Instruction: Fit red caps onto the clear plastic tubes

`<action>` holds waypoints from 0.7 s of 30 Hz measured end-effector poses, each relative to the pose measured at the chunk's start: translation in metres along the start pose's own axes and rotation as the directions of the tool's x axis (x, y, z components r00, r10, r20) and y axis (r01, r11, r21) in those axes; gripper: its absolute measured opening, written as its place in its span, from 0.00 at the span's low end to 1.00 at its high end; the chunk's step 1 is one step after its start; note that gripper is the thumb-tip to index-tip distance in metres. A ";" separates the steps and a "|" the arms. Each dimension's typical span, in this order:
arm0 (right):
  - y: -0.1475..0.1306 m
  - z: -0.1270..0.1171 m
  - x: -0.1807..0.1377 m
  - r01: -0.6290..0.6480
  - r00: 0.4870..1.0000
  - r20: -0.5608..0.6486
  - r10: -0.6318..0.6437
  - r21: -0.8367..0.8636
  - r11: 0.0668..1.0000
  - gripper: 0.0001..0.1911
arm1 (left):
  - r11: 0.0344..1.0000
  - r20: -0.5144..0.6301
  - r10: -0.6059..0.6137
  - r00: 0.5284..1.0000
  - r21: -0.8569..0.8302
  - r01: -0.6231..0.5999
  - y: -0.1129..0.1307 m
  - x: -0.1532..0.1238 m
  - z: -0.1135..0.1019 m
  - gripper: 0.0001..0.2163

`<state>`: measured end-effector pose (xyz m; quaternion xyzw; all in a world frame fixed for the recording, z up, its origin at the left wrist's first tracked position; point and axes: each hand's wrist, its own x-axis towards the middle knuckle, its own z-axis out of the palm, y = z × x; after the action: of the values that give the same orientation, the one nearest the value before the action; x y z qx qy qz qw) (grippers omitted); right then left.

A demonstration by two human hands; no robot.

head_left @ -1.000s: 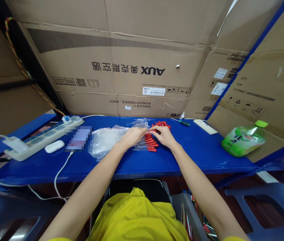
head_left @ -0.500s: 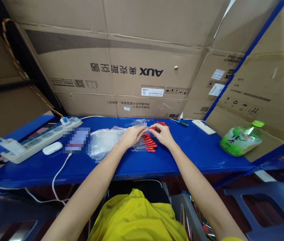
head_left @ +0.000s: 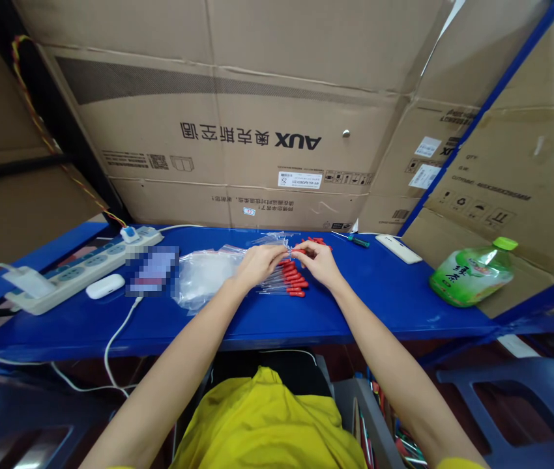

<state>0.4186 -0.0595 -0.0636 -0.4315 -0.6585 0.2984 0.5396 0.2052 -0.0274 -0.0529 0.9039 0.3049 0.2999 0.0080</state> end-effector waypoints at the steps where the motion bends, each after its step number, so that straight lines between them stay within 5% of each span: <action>1: 0.000 0.000 0.000 0.002 1.000 0.000 -0.002 -0.011 1.000 0.23 | 1.000 0.011 -0.003 1.000 0.015 0.003 -0.001 0.000 0.000 0.18; 13: 0.007 -0.010 0.000 0.242 0.970 0.111 -0.216 -0.359 0.901 0.13 | 0.986 0.126 -0.016 0.992 0.168 -0.006 0.004 0.000 -0.003 0.14; 21: 0.005 -0.008 0.001 0.217 0.976 0.054 -0.211 -0.318 0.923 0.14 | 0.996 0.065 -0.075 0.995 0.047 0.072 0.005 0.000 0.001 0.17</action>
<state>0.4279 -0.0573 -0.0657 -0.4365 -0.7464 0.1303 0.4852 0.2082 -0.0313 -0.0529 0.9016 0.3439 0.2621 0.0090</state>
